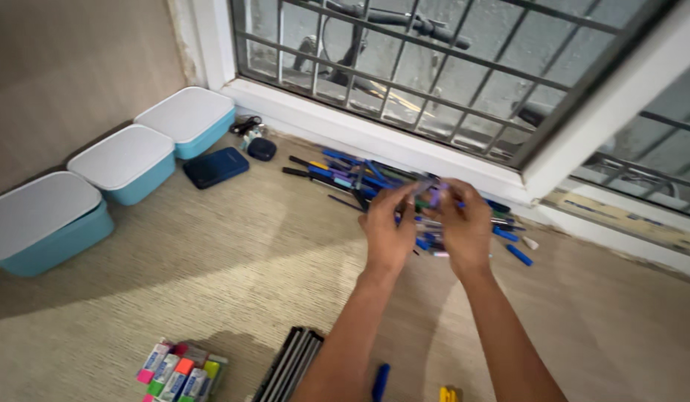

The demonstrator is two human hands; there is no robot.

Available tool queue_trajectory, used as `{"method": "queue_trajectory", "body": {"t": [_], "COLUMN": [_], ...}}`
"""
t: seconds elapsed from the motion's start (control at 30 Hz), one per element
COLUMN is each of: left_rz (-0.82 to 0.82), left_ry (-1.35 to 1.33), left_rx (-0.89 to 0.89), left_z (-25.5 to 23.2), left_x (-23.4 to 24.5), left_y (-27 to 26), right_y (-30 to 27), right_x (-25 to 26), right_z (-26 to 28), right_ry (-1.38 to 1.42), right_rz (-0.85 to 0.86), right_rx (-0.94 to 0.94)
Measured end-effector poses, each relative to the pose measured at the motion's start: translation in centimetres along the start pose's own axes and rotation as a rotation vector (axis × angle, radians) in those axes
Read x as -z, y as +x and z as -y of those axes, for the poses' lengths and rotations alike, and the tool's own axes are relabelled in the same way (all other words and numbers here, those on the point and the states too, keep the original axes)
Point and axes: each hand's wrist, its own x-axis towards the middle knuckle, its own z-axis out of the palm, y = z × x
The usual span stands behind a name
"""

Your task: The person assembles pens by picking up pen bodies and refills from a pile on the floor, inserting the refills into the bodies, and placing the assembled pens on the floor. The person handles various colored pens and refills throughout the task.

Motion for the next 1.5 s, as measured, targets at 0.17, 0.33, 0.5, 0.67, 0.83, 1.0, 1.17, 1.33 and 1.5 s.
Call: {"method": "queue_trajectory", "body": {"t": [0.17,0.33,0.5,0.67,0.83,1.0,1.17,1.33,1.5], "left_rz": [0.316,0.517,0.557,0.561,0.556,0.563,0.579,0.603,0.586], "left_ry": [-0.110,-0.138,-0.037,0.002,-0.020,0.065,0.115,0.128,0.112], "left_rx": [0.129,0.100,0.096,0.071,0.022,0.053,0.115,0.094,0.062], "left_z": [0.0,-0.1,-0.6,-0.1,0.6,-0.7,-1.4,-1.0,-1.1], "left_x": [-1.3,-1.7,-1.7,-2.1,-2.8,-2.0,-1.6,-2.1,-1.9], "left_y": [-1.2,-2.3,-2.7,-3.1,-3.5,-3.3,-2.9,-3.0,-3.0], "right_y": [-4.0,-6.5,-7.0,-7.1,-7.1,-7.1,-7.1,-7.1,-7.3], "right_x": [6.7,8.6,8.2,8.4,8.3,7.9,7.6,7.7,7.1], "right_z": [-1.0,-3.0,-3.7,-3.8,-4.0,-2.9,-2.0,-3.0,-3.4], "right_ry": [0.425,0.606,0.645,0.630,0.585,0.579,0.545,0.492,0.326], "right_rz": [-0.170,-0.358,-0.407,-0.335,-0.321,-0.321,-0.329,-0.272,-0.217], "right_rx": [-0.184,-0.342,-0.299,-0.247,-0.238,-0.251,-0.270,-0.197,-0.147]}}
